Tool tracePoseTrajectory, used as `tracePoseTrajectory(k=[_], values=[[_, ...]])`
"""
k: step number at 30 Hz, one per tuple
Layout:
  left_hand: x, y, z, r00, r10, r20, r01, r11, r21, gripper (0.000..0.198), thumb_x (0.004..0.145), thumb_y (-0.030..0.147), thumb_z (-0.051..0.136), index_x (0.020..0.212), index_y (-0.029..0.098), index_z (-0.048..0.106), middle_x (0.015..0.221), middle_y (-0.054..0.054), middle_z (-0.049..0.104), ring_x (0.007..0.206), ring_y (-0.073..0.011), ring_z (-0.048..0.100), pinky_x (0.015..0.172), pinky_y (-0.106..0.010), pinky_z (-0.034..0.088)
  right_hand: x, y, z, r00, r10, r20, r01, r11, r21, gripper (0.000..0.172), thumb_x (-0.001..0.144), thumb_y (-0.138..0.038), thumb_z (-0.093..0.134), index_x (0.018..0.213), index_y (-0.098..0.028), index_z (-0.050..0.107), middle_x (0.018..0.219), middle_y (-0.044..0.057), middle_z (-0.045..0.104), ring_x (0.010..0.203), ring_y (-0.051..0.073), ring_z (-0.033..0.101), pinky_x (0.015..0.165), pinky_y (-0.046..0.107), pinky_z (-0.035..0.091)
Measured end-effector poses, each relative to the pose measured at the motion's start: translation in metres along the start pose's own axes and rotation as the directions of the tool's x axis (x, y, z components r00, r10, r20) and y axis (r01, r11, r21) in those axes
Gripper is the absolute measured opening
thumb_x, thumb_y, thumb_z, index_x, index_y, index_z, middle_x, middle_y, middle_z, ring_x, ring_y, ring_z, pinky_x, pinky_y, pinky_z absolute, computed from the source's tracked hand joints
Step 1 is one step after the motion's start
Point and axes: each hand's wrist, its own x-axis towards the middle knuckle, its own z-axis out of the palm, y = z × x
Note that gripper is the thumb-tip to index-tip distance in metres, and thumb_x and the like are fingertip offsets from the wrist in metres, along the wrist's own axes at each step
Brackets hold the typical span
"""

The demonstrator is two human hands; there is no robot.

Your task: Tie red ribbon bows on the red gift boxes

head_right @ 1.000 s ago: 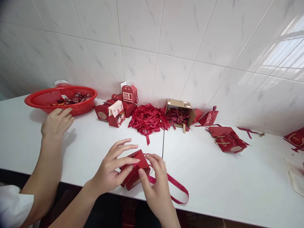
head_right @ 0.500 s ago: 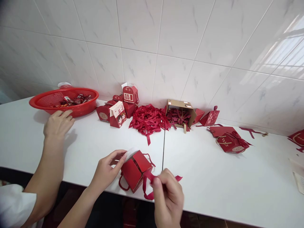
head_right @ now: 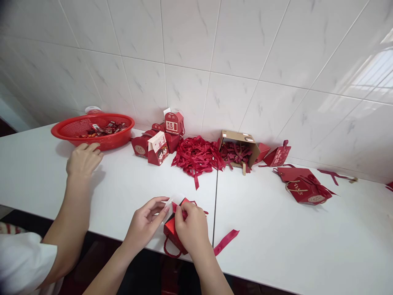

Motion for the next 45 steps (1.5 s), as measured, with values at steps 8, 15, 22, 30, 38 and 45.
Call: tracePoseTrajectory(k=[8, 15, 22, 30, 38, 45], values=[[-0.003, 0.007, 0.0, 0.995, -0.029, 0.095, 0.036, 0.997, -0.075, 0.031, 0.088, 0.043, 0.053, 0.11, 0.021, 0.052, 0.081, -0.001, 0.063, 0.078, -0.0173, 0.063, 0.066, -0.027, 0.054, 0.0, -0.001, -0.005, 0.998, -0.061, 0.013, 0.06, 0.997, 0.039, 0.035, 0.087, -0.032, 0.045, 0.055, -0.021, 0.038, 0.05, -0.004, 0.044, 0.05, 0.011, 0.038, 0.049, 0.024, 0.026], [0.014, 0.008, 0.004, 0.972, -0.01, 0.235, 0.03, 0.996, -0.081, 0.03, 0.09, 0.043, 0.047, 0.072, 0.019, 0.05, 0.067, 0.003, 0.046, 0.062, -0.0119, 0.047, 0.057, -0.022, 0.044, -0.002, -0.004, -0.008, 0.996, -0.078, 0.042, 0.076, 0.996, 0.034, 0.029, 0.088, -0.033, 0.048, 0.062, -0.02, 0.052, 0.06, 0.0, 0.055, 0.056, 0.013, 0.048, 0.053, 0.025, 0.034], [0.029, -0.025, -0.037, 0.993, -0.083, 0.087, 0.022, 0.836, 0.549, 0.027, 0.083, 0.037, 0.049, 0.062, 0.021, 0.049, 0.061, 0.001, 0.054, 0.058, -0.0162, 0.05, 0.056, -0.025, 0.035, -0.018, 0.019, -0.044, 0.974, -0.105, -0.199, 0.127, 0.987, 0.101, 0.02, 0.088, -0.035, 0.053, 0.099, -0.021, 0.062, 0.103, 0.009, 0.063, 0.099, 0.023, 0.059, 0.085, 0.037, 0.047], [0.032, -0.022, -0.042, 0.997, -0.068, 0.043, 0.046, 0.92, 0.389, 0.038, 0.091, 0.051, 0.037, 0.074, 0.021, 0.053, 0.076, -0.002, 0.059, 0.075, -0.0196, 0.055, 0.071, -0.029, 0.041, -0.042, 0.057, -0.057, 0.98, 0.076, -0.185, -0.028, 0.968, 0.249, 0.031, 0.091, -0.045, 0.048, 0.099, -0.02, 0.063, 0.102, 0.009, 0.066, 0.1, 0.023, 0.06, 0.087, 0.036, 0.048], [0.024, 0.002, -0.002, 0.92, -0.073, 0.385, 0.135, 0.981, -0.136, 0.03, 0.087, 0.044, 0.052, 0.072, 0.019, 0.054, 0.071, 0.001, 0.053, 0.07, -0.0147, 0.051, 0.071, -0.026, 0.043, -0.053, 0.064, -0.026, 0.991, 0.134, -0.005, -0.124, 0.93, 0.345, 0.038, 0.088, -0.053, 0.048, 0.069, -0.019, 0.052, 0.071, 0.0, 0.054, 0.066, 0.015, 0.052, 0.063, 0.027, 0.046], [0.036, -0.046, -0.058, 0.987, -0.161, 0.021, 0.139, 0.904, 0.403, 0.029, 0.075, 0.044, 0.058, 0.06, 0.019, 0.054, 0.064, -0.002, 0.056, 0.066, -0.0204, 0.054, 0.068, -0.033, 0.045, -0.057, 0.065, -0.037, 0.968, 0.195, 0.158, -0.251, 0.796, 0.55, 0.04, 0.086, -0.056, 0.052, 0.07, -0.019, 0.05, 0.068, 0.0, 0.055, 0.065, 0.014, 0.052, 0.064, 0.026, 0.042]])
